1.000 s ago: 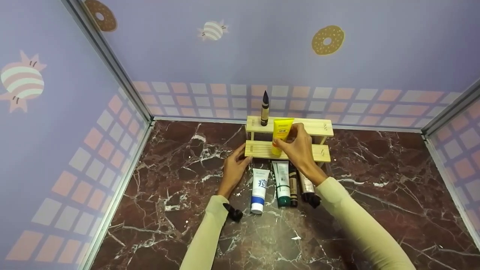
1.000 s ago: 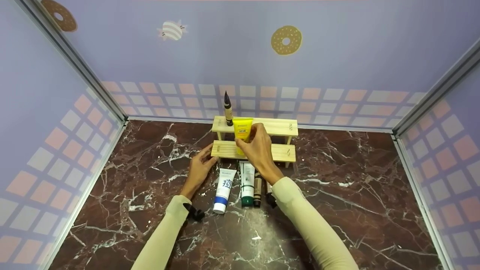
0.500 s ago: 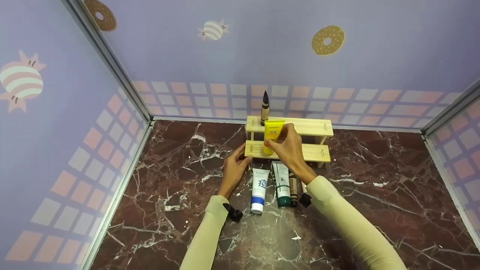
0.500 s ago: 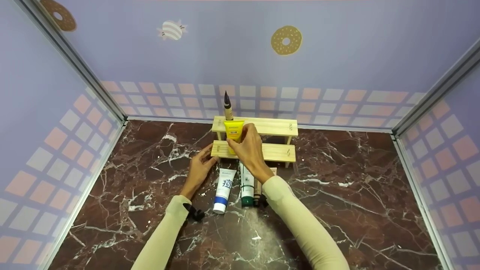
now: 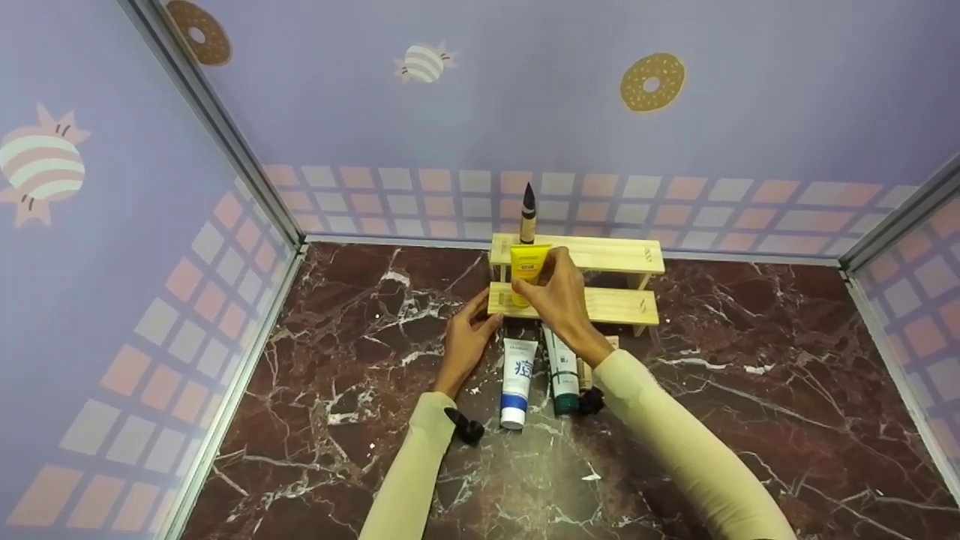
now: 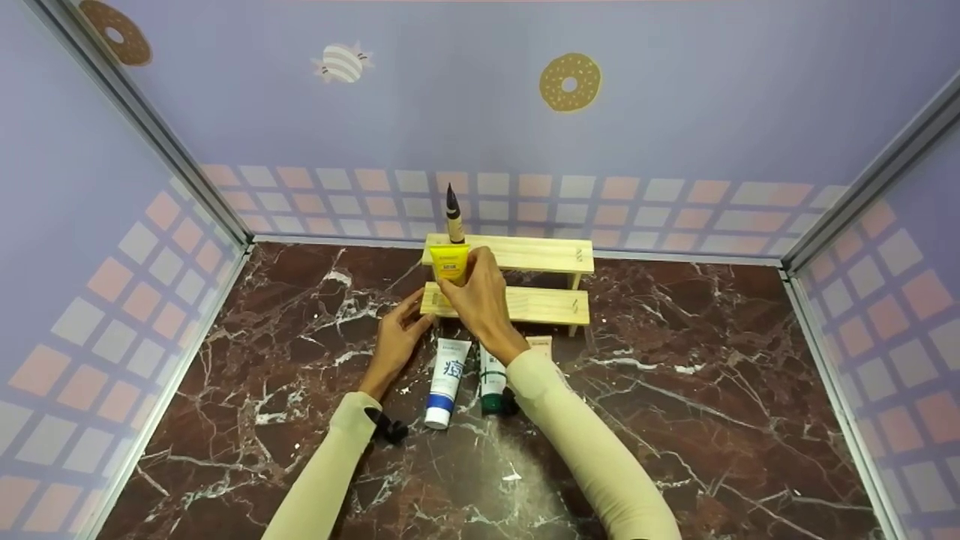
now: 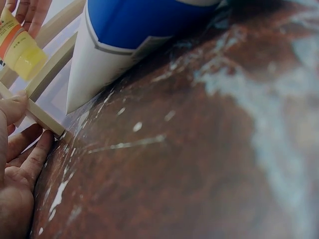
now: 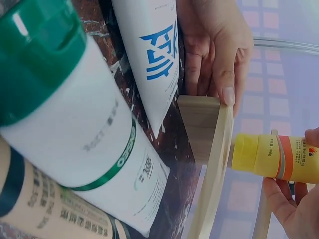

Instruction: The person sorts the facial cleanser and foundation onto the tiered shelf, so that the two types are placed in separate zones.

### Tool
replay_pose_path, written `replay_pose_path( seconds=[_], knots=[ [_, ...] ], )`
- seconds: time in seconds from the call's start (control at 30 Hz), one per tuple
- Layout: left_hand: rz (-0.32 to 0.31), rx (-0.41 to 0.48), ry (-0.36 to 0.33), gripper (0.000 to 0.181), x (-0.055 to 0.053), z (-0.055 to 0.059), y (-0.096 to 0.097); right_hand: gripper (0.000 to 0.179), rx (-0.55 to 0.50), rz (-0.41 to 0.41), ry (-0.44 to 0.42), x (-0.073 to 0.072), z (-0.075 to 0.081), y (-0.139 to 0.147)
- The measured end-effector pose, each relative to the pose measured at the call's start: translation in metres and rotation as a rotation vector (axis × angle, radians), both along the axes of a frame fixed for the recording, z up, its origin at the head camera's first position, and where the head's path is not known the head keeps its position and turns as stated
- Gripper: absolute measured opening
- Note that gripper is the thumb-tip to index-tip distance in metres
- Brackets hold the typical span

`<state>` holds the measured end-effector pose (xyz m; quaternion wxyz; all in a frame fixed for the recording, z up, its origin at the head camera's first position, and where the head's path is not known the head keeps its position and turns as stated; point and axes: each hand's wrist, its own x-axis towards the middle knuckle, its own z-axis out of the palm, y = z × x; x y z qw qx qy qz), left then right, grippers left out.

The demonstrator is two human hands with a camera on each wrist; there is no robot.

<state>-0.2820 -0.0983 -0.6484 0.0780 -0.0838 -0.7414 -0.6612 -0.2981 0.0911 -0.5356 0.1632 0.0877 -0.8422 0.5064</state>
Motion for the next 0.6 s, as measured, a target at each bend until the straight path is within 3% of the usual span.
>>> replay_pose_path(
  seconds=[0.2,0.6],
  knots=[
    [-0.007,-0.002,0.029,0.057,-0.0008,0.0002,-0.0004,0.046,0.026,0.003,0.009,-0.0019,-0.0002,-0.0059],
    [-0.014,0.023,0.01,0.057,-0.0007,0.0008,0.0001,0.046,0.043,0.003,0.024,-0.002,-0.0051,-0.0075]
  ],
)
